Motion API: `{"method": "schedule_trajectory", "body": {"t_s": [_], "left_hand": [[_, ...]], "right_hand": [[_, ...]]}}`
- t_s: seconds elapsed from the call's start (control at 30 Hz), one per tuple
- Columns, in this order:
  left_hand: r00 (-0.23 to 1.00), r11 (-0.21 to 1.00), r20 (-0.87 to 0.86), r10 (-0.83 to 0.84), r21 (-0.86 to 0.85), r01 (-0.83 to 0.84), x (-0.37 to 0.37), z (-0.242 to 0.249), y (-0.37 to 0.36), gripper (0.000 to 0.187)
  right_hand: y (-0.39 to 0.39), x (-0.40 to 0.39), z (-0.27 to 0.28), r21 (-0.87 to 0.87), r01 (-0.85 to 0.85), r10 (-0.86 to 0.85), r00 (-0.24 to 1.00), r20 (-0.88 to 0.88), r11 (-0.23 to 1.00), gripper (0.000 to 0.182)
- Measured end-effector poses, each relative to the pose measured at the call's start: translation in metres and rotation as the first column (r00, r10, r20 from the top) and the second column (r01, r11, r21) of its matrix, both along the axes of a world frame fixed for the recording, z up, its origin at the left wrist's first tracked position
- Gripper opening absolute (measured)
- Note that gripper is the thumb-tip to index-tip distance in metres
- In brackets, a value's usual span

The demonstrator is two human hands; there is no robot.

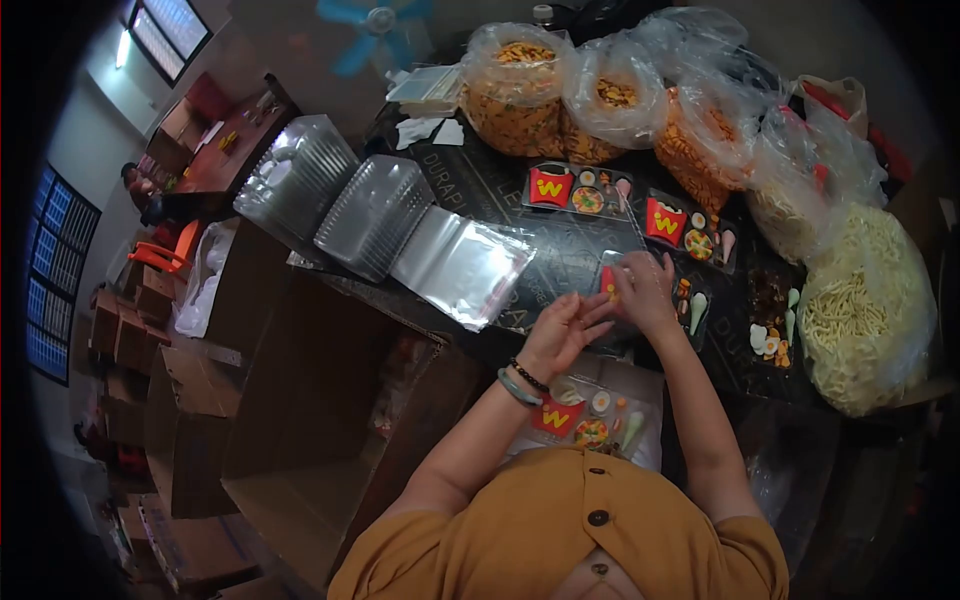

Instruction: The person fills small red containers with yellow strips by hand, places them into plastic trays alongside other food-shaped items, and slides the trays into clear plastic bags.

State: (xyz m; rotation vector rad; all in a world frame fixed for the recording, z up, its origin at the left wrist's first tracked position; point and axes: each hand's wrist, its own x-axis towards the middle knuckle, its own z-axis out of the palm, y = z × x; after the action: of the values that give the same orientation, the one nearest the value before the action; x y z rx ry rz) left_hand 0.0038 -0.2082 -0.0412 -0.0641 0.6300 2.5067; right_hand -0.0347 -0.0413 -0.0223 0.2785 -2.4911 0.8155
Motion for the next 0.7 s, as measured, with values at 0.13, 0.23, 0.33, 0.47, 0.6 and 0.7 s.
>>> {"method": "schedule_trajectory", "body": {"t_s": [0.13, 0.23, 0.33, 0.47, 0.6, 0.7], "left_hand": [[0.975, 0.935, -0.164, -0.15, -0.344, 0.086, -0.033, 0.023, -0.04, 0.016], [0.878, 0.694, -0.279, -0.388, -0.715, 0.08, -0.072, 0.054, -0.041, 0.024], [0.673, 0.41, -0.35, -0.651, -0.909, -0.076, -0.11, 0.057, -0.005, 0.028], [0.513, 0.181, -0.268, -0.816, -0.96, -0.214, -0.129, 0.056, 0.045, 0.028], [0.366, 0.084, -0.59, -0.719, -0.597, -0.798, -0.111, 0.038, 0.055, 0.028], [0.415, -0.027, -0.641, -0.646, -0.524, -0.851, -0.079, 0.027, 0.043, 0.038]], "right_hand": [[0.061, 0.022, 0.032, -0.254, 0.118, -0.158, 0.977, -0.142, 0.96, 0.01], [0.107, 0.041, 0.052, -0.343, 0.26, -0.329, 0.931, -0.158, 0.902, 0.01], [0.106, 0.055, 0.072, -0.158, 0.178, -0.207, 0.959, -0.192, 0.971, 0.019], [0.078, 0.06, 0.062, 0.277, -0.146, 0.082, 0.97, 0.231, 0.95, 0.081], [0.076, 0.047, 0.04, 0.363, -0.296, 0.093, 0.87, 0.485, 0.883, 0.111], [0.086, 0.039, 0.027, 0.368, -0.295, 0.091, 0.872, 0.481, 0.882, 0.112]]}}
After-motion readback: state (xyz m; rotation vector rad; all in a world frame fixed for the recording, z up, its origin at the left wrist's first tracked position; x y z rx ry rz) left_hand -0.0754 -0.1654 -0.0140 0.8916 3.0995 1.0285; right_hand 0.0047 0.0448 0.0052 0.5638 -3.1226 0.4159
